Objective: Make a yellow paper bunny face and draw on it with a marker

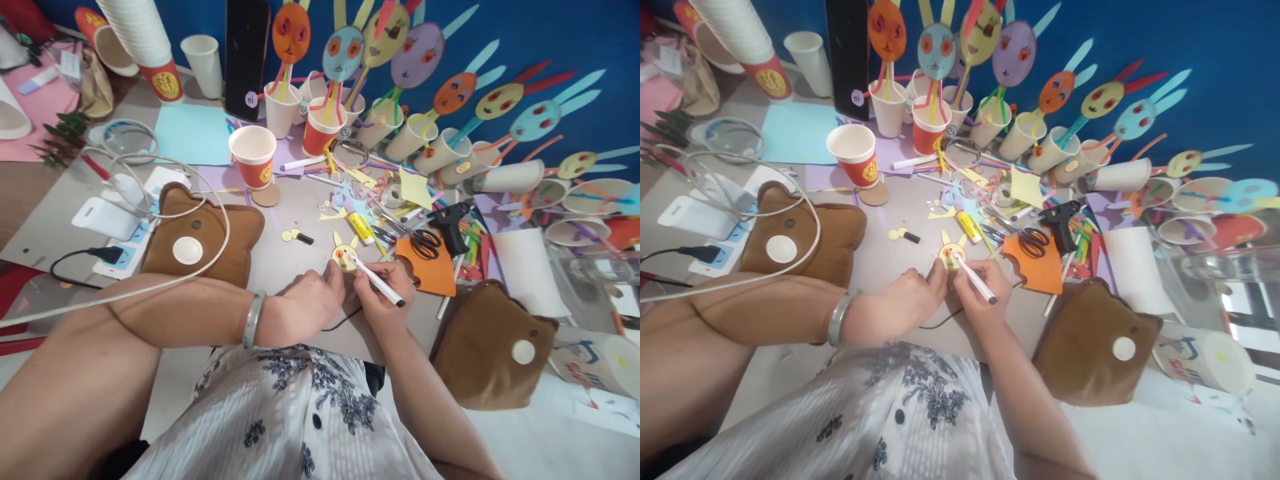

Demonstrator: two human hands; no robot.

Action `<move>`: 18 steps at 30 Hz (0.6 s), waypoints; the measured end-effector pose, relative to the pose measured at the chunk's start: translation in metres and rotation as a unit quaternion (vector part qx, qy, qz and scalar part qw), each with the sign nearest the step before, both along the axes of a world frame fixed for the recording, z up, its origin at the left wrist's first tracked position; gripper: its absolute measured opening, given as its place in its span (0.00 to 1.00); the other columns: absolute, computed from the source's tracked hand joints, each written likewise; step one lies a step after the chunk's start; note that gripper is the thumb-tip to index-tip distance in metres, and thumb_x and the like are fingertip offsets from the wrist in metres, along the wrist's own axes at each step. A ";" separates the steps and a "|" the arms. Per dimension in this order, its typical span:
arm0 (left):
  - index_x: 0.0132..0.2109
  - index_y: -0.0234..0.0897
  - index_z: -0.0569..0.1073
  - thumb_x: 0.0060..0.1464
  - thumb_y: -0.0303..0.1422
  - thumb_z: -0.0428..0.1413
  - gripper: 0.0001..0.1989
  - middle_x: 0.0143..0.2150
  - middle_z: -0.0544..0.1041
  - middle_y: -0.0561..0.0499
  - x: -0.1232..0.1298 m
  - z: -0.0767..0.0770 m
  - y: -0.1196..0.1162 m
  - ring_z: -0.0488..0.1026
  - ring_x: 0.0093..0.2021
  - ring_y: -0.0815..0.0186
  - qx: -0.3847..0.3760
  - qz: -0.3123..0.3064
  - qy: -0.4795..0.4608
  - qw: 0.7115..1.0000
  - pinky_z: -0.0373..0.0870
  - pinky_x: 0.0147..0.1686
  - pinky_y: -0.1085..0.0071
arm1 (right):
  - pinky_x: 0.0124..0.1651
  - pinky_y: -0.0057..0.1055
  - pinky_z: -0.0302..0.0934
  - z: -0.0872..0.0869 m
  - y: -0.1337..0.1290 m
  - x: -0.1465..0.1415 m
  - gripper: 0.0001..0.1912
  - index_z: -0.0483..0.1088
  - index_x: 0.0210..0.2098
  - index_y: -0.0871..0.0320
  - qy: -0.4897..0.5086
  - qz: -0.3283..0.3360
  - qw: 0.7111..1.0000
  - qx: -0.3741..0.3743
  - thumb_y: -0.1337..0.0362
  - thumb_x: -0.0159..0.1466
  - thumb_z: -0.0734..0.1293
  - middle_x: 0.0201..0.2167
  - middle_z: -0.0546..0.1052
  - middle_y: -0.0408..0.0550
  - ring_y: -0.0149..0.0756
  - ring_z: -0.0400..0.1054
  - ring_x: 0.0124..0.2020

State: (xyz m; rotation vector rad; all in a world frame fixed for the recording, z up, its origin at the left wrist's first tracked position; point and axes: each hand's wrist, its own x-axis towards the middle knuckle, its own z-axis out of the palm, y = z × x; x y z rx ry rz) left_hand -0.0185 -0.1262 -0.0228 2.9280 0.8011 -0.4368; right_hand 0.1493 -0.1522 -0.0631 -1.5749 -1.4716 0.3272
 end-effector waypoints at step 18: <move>0.73 0.20 0.58 0.64 0.18 0.43 0.31 0.71 0.62 0.16 0.003 -0.018 -0.003 0.81 0.53 0.49 -0.005 0.016 -0.027 0.999 0.81 0.43 0.60 | 0.28 0.28 0.67 -0.006 0.002 0.001 0.05 0.75 0.35 0.55 -0.026 0.025 0.999 -0.013 0.61 0.63 0.72 0.27 0.81 0.42 0.33 0.74 0.24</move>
